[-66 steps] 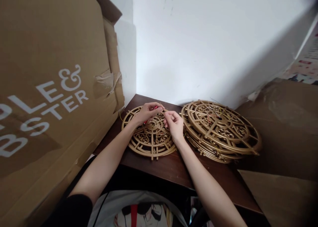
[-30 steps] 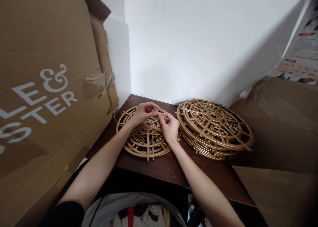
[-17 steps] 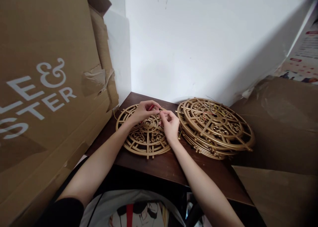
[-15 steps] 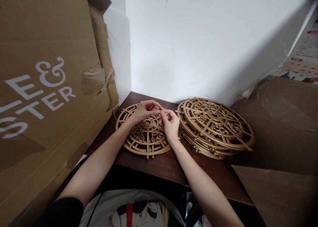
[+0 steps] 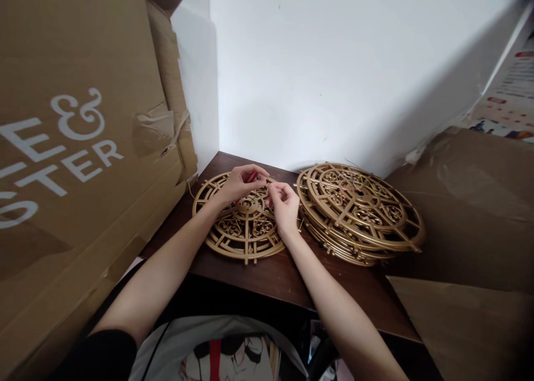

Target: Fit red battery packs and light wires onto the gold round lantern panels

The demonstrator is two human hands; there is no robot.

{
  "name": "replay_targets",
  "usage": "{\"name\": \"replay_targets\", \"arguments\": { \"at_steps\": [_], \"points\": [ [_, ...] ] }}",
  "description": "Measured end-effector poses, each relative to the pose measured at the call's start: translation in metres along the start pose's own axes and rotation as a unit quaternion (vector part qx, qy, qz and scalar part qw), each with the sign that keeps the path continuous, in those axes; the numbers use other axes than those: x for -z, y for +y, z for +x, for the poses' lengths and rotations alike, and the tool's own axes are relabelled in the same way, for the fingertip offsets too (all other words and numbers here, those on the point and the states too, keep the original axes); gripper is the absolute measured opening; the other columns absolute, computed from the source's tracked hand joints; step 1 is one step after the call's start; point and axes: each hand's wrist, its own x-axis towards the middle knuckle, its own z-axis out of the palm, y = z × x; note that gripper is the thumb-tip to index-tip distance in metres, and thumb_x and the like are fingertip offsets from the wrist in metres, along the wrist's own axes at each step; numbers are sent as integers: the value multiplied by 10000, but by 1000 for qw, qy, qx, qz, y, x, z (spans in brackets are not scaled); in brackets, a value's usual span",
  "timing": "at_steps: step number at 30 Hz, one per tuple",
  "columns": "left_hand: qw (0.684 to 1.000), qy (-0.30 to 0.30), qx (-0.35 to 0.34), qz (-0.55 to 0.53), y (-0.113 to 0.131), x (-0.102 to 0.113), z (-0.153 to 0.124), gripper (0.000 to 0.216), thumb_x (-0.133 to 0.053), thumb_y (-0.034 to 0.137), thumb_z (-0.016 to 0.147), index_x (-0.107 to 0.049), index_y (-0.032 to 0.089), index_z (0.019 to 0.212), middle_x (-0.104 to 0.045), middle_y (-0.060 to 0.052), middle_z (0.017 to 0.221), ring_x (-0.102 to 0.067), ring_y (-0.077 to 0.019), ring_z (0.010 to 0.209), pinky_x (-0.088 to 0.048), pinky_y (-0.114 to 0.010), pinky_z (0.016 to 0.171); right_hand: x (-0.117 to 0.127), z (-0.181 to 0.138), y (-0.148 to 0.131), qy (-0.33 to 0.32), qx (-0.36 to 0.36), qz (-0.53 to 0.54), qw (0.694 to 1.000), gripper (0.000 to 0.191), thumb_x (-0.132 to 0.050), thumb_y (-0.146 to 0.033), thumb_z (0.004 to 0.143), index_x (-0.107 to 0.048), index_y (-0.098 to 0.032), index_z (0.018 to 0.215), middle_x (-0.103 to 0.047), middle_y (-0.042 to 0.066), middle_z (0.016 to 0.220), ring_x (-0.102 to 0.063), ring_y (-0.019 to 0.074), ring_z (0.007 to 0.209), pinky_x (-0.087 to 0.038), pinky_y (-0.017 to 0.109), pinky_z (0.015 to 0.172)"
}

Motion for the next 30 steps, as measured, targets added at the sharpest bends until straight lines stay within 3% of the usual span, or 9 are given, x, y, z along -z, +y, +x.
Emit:
{"name": "replay_targets", "arguments": {
  "at_steps": [20,30],
  "points": [
    [1000,-1,-4,25,-2,2,1,182,-740,256,708,-694,175,864,-609,2,675,-366,-51,494,-263,-216,435,1,1,0,1,-3,-7,1000,242,-646,-417,758,-598,-184,806,-583,-30,641,-511,95,502,-403,223,473],
    [1000,-14,14,16,-1,3,-1,166,-708,269,755,-681,170,885,-528,29,602,-328,-36,437,-226,-212,399,0,1,-1,-3,-23,5,1000,245,-677,-404,731,-618,-177,801,-586,-35,616,-519,95,501,-430,230,495]
  ]
}}
